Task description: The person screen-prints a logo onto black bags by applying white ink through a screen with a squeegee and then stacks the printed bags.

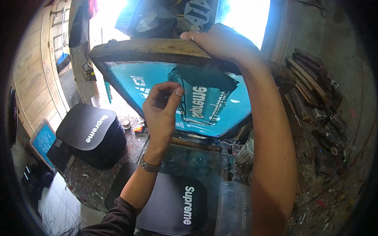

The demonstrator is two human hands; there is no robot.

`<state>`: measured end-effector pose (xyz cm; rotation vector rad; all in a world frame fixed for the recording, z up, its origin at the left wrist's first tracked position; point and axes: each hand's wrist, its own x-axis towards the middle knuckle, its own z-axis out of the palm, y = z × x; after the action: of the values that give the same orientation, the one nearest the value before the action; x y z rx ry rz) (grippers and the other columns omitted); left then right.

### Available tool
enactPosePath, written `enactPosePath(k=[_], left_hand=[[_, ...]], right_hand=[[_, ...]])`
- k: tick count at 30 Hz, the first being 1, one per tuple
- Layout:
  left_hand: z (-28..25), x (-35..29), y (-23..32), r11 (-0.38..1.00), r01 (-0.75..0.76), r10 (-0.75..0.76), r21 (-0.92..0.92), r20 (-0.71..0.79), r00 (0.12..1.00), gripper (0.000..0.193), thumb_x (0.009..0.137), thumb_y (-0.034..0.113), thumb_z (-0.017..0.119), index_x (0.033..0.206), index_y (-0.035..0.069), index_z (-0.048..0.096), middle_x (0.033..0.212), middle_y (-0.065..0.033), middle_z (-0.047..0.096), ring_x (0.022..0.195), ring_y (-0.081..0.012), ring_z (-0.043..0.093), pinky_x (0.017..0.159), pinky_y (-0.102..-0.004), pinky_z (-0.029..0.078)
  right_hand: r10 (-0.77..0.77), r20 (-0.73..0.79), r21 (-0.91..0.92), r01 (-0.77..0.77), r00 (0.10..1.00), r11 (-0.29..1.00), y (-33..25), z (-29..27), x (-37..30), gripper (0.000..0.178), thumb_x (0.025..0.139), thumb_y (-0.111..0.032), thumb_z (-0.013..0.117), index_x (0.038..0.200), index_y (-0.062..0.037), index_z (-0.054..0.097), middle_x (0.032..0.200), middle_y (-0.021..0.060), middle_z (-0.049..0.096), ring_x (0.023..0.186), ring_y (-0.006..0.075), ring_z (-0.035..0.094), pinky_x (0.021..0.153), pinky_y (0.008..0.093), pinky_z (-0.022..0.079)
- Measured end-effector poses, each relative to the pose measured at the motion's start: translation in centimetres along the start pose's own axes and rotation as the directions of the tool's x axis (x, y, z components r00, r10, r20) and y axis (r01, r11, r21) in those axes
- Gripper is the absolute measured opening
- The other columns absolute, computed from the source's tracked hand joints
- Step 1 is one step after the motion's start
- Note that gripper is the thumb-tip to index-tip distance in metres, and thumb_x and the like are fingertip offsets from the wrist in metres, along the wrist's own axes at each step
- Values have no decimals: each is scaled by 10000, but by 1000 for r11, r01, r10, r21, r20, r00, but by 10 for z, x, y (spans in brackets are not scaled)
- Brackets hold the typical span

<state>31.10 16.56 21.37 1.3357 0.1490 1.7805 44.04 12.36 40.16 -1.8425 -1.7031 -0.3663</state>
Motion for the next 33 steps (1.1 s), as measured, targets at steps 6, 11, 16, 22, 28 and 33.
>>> enactPosePath(k=[6,11,16,22,28,33], left_hand=[[9,8,12,984,-99,95,150,30,995,138,931,122,753,1002,10,715,875,-57,725,812,-115,641,763,-280,505],[13,12,11,931,-168,173,324,13,985,127,898,97,747,988,13,713,885,-119,731,794,-199,685,736,-333,516],[11,14,6,880,-233,254,415,6,967,140,910,128,752,987,17,713,866,-94,730,786,-187,676,725,-334,501],[16,13,14,804,-278,326,526,0,945,172,908,169,775,977,26,710,841,-80,735,767,-176,680,726,-333,486],[12,15,14,675,-325,443,662,-12,896,472,827,287,847,1140,18,618,917,-108,632,832,-290,589,784,-431,398],[-15,2,-23,337,-533,600,776,259,757,607,809,325,857,1220,-15,566,1077,-201,549,976,-330,521,834,-453,393]], right_hand=[[75,73,-18,-74,994,997,-10,-5,-4,747,879,-734,606,865,-6,776,691,137,677,649,243,659,691,406,520],[84,54,-52,-82,995,995,-8,-4,-4,748,891,-728,590,869,-5,781,704,148,687,675,254,673,701,413,528],[92,88,-49,-88,992,995,-12,-5,-4,753,902,-724,573,862,-4,787,719,163,694,700,260,682,724,412,535],[92,124,-78,-82,988,994,-20,-10,-9,760,907,-728,559,917,-4,789,725,164,703,718,261,689,744,422,535],[42,220,157,-77,975,985,-2,-6,-11,721,933,-659,608,1027,45,734,886,130,732,790,200,696,690,299,537],[-75,458,82,42,886,996,17,40,-96,686,947,-634,583,1063,28,726,903,137,728,810,208,691,717,309,531]])
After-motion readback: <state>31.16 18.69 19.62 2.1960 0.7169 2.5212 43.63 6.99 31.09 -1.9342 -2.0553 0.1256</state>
